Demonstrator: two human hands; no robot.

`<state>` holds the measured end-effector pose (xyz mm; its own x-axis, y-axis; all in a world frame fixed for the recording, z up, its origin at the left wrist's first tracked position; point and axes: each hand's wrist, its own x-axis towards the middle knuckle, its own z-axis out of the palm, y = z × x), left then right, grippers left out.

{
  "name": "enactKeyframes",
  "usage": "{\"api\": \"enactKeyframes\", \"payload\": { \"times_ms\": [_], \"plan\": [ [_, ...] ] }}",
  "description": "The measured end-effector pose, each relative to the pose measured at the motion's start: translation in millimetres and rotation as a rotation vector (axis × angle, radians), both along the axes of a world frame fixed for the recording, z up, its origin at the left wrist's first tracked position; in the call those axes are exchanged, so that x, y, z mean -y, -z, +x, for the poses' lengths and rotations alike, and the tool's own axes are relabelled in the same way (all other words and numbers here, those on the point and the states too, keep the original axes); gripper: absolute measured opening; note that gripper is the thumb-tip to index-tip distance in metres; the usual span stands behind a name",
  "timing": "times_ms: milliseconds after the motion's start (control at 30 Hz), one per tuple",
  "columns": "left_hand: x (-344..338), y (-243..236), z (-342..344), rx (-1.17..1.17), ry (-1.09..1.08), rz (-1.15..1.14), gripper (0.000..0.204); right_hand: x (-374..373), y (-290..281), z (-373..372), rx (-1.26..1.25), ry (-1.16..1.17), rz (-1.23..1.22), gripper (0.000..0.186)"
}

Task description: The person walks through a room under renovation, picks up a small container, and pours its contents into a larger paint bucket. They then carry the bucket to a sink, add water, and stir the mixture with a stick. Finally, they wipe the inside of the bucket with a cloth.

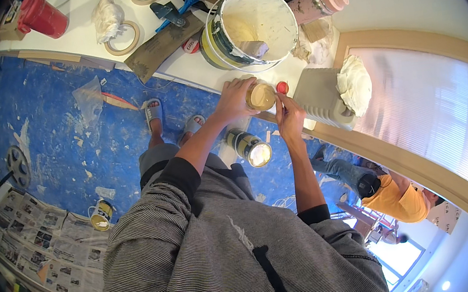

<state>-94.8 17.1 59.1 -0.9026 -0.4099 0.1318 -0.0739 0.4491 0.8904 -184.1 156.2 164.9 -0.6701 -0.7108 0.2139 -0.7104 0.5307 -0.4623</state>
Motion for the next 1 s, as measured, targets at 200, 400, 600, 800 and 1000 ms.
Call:
{"api": "enactKeyframes", "payload": {
  "times_ms": [200,400,600,800,1000],
  "plan": [
    [0.5,2.7,0.9,-0.014,-0.008,-0.017,0.095,-17.9,-1.1,7.1,0.164,-0.11,0.037,0.012],
    [0.3,6.1,-1.4,-0.043,-0.02,-0.016,0.094,-5.8,4.6,3.5,0.067,-0.018,0.003,0.013],
    [-1.5,6.6,-2.5,-0.055,-0.033,-0.019,0.094,-12.3,1.5,7.0,0.067,0.094,0.024,0.012],
    [-0.8,3.6,-2.3,0.036,0.01,-0.018,0.095,-18.1,6.6,7.1,0.022,0.132,0.009,0.011],
    [-0.5,4.0,-2.2,0.026,-0.004,-0.032,0.096,-0.2,1.0,18.9,0.162,-0.057,0.046,0.011]
  ]
}}
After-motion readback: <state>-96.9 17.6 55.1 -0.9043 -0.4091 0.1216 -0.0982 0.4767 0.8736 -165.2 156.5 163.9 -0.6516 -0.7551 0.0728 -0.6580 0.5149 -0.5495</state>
